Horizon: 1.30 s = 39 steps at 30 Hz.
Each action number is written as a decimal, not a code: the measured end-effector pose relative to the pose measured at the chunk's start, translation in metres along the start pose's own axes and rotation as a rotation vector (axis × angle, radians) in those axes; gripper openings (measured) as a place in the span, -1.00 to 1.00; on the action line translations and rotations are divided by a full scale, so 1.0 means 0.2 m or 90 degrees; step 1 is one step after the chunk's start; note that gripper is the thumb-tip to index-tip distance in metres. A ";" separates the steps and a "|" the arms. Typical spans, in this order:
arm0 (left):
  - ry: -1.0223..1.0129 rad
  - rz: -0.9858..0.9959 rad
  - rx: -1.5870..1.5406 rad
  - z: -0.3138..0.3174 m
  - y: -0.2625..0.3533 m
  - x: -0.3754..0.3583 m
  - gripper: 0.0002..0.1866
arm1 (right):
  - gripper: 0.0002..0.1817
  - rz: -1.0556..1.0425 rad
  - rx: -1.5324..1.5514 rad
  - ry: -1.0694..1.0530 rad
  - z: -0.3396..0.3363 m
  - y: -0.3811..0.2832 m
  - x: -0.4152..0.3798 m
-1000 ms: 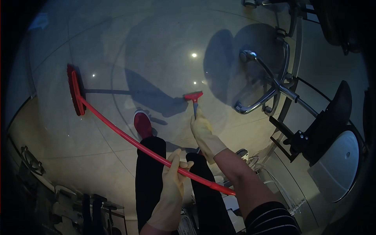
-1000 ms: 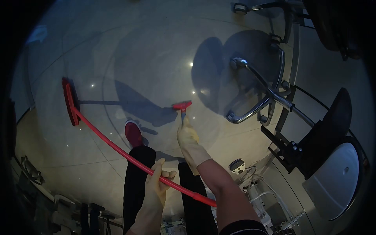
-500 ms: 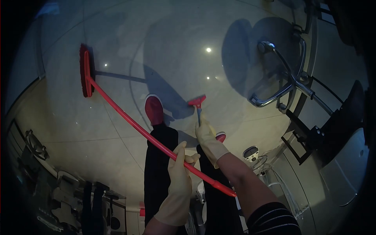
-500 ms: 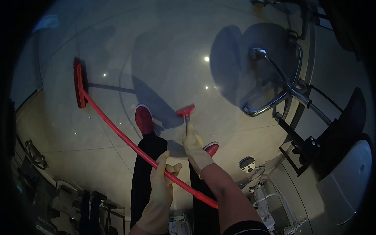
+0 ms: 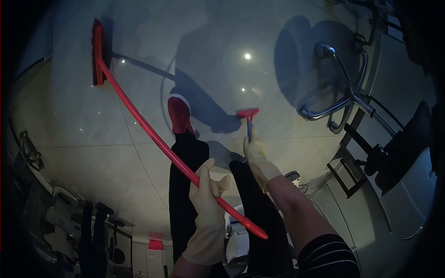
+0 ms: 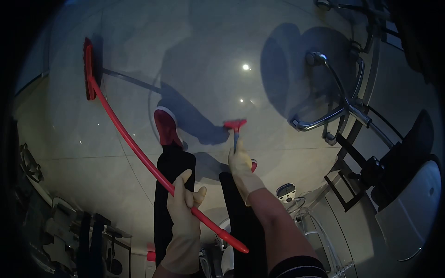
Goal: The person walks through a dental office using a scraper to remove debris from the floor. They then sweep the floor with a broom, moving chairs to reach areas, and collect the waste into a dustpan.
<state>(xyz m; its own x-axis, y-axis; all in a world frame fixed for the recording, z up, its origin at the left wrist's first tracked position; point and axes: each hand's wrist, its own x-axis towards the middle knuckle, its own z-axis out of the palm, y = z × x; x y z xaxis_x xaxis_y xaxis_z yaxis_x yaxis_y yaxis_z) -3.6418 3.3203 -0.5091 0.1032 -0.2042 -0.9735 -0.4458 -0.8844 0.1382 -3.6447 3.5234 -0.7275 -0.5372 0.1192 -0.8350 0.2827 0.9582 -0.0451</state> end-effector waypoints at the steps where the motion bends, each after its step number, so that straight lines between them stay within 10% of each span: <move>1: 0.008 -0.011 0.000 -0.02 -0.02 0.01 -0.62 | -0.39 0.060 0.049 0.000 -0.03 -0.04 0.07; 6: -0.012 0.048 -0.015 -0.08 -0.05 -0.01 -0.59 | -0.37 0.139 0.119 -0.050 -0.14 -0.20 0.03; 8: -0.001 0.053 -0.022 -0.09 -0.05 -0.03 -0.59 | -0.40 -0.138 -0.080 0.043 0.13 0.07 -0.18; 15: 0.011 0.117 -0.027 -0.16 -0.06 -0.02 -0.57 | -0.44 -0.125 0.078 0.036 -0.16 -0.67 0.35; 21: 0.021 0.125 -0.070 -0.17 0.02 -0.05 -0.58 | -0.41 -0.367 -0.115 0.243 0.16 -0.40 0.04; 23: 0.021 0.127 -0.073 -0.18 0.05 -0.04 -0.58 | -0.40 -0.109 -0.064 -0.086 -0.01 -0.70 -0.02; 27: 0.026 0.118 -0.067 -0.18 0.07 -0.03 -0.59 | -0.40 -0.276 -0.105 0.035 -0.16 -1.37 0.30; 34: -0.010 0.109 -0.144 -0.17 0.23 0.00 -0.62 | -0.38 -0.200 -0.191 -0.061 0.02 -0.82 -0.02; 39: 0.040 0.086 -0.159 -0.18 0.29 0.02 -0.64 | -0.36 -0.244 -0.207 -0.051 -0.18 -1.48 0.17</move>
<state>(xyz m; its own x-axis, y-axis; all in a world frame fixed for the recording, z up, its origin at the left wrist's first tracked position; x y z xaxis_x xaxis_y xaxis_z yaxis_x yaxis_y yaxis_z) -3.6358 3.2532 -0.4986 0.1162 -0.3463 -0.9309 -0.2278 -0.9216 0.3144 -3.7746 3.2533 -0.7230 -0.4877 -0.2651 -0.8318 -0.1917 0.9620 -0.1942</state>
